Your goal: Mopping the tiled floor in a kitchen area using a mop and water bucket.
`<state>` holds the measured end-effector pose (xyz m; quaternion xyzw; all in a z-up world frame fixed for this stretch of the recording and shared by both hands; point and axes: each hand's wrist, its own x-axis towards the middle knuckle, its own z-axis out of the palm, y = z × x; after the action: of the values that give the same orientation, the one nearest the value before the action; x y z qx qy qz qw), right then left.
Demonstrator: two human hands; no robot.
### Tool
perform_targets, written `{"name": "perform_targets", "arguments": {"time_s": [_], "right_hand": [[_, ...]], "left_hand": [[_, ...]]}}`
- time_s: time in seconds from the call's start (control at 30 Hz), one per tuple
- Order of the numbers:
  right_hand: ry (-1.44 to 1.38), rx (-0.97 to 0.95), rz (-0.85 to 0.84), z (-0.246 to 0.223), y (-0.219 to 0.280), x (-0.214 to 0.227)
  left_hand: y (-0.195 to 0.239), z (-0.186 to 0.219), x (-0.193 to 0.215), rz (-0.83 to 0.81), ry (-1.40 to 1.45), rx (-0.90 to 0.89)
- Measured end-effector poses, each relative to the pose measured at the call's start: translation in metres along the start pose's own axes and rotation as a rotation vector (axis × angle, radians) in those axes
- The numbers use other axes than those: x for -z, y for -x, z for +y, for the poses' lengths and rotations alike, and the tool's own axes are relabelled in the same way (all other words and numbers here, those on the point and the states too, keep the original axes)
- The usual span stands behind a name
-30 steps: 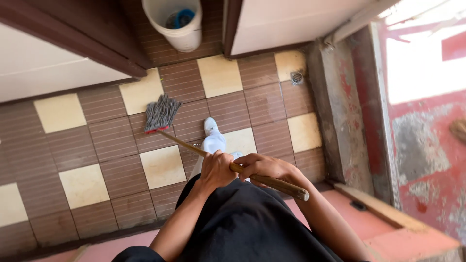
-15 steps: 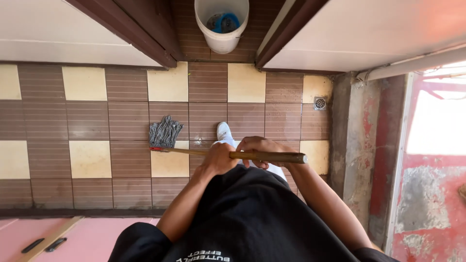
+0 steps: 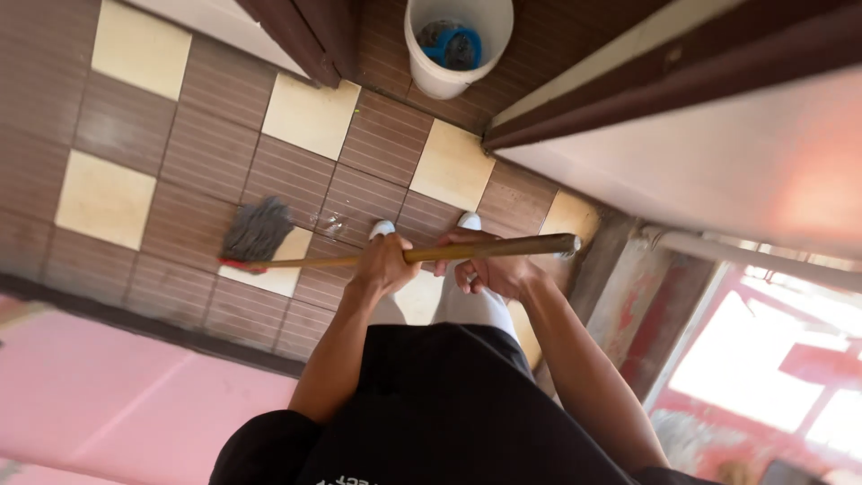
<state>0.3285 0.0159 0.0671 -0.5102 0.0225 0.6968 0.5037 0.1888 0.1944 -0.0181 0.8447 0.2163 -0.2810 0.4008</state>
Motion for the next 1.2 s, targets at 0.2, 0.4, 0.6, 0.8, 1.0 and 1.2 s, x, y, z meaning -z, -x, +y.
{"name": "perform_targets", "arguments": {"time_s": [0.2,0.4,0.6,0.8,1.0,1.2], "right_hand": [[0.124,-0.094,-0.067,-0.003,-0.021,0.063],[0.091,-0.016,-0.084,-0.009,-0.068,0.122],[0.053,0.122,0.120,-0.034,-0.171,0.176],[0.047,0.199,0.463,-0.029,-0.267,0.238],[-0.305,0.403,0.353,-0.009,-0.249,0.252],[-0.663,0.406,0.213,0.079,-0.233,0.267]], "left_hand": [[-0.021,-0.017,-0.051,0.107,0.114,0.084],[-0.062,0.014,-0.045,0.348,0.288,0.067],[-0.171,0.036,-0.016,0.568,0.331,-0.150],[-0.246,0.018,-0.016,0.501,0.404,-0.095],[-0.262,0.006,-0.045,0.351,0.369,-0.090],[-0.255,-0.041,-0.117,0.203,0.242,-0.012]]}}
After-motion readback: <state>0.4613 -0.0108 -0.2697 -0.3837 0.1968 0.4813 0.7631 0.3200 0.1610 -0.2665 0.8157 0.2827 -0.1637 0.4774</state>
